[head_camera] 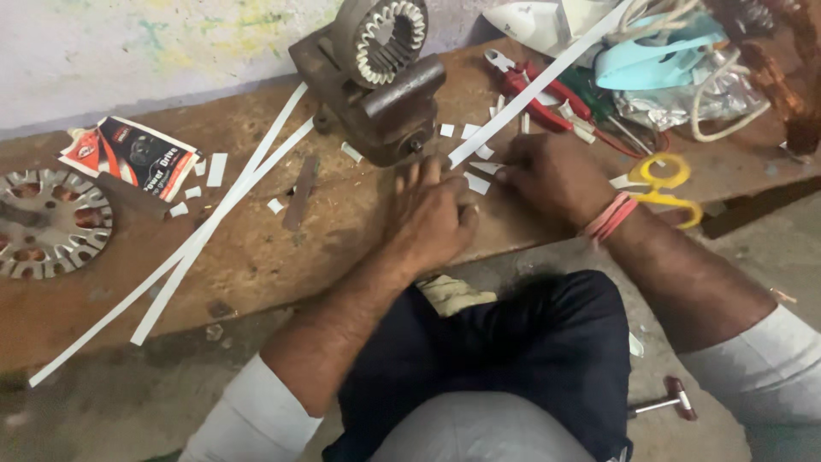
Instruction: The person cuts white insulating strips with scissors and inserts them into the slots of a motor stator held in a bench vise. The person repeatedly measures, cuts, and places the strips into the stator slots.
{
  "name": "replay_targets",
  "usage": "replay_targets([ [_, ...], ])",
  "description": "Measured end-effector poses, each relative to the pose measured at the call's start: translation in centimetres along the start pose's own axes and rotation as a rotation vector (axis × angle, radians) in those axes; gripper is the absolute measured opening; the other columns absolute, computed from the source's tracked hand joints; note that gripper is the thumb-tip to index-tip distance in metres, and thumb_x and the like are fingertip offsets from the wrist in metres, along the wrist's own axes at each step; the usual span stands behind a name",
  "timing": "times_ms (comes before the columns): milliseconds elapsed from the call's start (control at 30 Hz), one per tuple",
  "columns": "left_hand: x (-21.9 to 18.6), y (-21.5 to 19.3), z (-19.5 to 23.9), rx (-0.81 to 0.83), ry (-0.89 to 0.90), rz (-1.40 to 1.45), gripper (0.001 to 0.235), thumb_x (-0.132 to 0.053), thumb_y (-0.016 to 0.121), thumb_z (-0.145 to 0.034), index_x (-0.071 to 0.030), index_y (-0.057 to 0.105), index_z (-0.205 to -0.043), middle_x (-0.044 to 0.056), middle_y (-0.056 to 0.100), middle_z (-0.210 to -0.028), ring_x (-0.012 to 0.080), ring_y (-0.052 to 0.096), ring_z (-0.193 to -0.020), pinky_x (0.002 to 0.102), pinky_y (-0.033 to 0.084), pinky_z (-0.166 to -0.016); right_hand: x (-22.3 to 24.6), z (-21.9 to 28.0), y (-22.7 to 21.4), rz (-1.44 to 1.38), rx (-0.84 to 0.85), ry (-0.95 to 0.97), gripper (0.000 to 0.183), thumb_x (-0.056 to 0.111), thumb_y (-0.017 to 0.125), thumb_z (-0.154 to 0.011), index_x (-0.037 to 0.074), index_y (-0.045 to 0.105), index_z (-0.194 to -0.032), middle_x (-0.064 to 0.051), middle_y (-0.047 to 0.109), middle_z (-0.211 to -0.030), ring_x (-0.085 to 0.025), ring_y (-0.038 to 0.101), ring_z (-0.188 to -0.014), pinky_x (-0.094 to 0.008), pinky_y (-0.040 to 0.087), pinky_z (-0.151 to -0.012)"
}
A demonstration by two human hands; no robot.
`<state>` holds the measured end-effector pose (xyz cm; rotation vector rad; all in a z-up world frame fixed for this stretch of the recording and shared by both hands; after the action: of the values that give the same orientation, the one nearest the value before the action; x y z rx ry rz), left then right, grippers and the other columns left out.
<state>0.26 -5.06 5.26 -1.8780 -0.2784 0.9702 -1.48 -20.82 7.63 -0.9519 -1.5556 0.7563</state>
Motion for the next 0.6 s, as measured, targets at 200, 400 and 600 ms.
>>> replay_targets([
  [200, -0.6, 2.6, -0.1, -0.039, -0.139, -0.043, 0.061, -0.031, 0.068, -0.082, 0.01, 0.06, -0.127, 0.038, 0.024, -0.156, 0.0526, 0.015, -0.149, 0.063, 0.005, -0.121, 3.5, 1.2, -1.2, -0.011, -0.075, -0.328, 0.031, 0.016, 0.073, -0.079, 0.005, 0.071, -0.109, -0.018, 0.067, -0.101, -0.039, 0.066, -0.087, -0.047, 0.054, -0.072],
  [400, -0.7, 2.9, 0.1, -0.06, -0.169, -0.051, 0.074, -0.031, 0.069, -0.08, 0.013, 0.051, -0.136, 0.04, 0.023, -0.156, 0.0532, 0.017, -0.148, 0.06, 0.007, -0.123, 5.5, 2.3, 1.0, 0.154, -0.17, -0.425, 0.028, 0.017, 0.071, -0.076, 0.011, 0.075, -0.103, -0.011, 0.069, -0.096, -0.035, 0.064, -0.094, -0.046, 0.053, -0.083],
  [600, -0.4, 2.5, 0.1, -0.077, -0.216, 0.022, 0.069, -0.027, 0.071, -0.08, 0.006, 0.051, -0.138, 0.034, 0.026, -0.156, 0.0522, 0.021, -0.146, 0.059, 0.013, -0.122, 4.2, 1.8, 1.5, 0.121, -0.083, -0.367, 0.025, 0.017, 0.071, -0.08, 0.012, 0.075, -0.104, -0.01, 0.07, -0.095, -0.035, 0.065, -0.091, -0.047, 0.053, -0.08],
])
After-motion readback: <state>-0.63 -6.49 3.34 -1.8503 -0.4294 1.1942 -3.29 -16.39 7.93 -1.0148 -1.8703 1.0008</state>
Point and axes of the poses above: each hand's wrist, its own z-axis away from the middle knuckle, its own y-axis out of the palm, x = y × z, the point moved 9 cm from there along -z, towards the middle knuckle
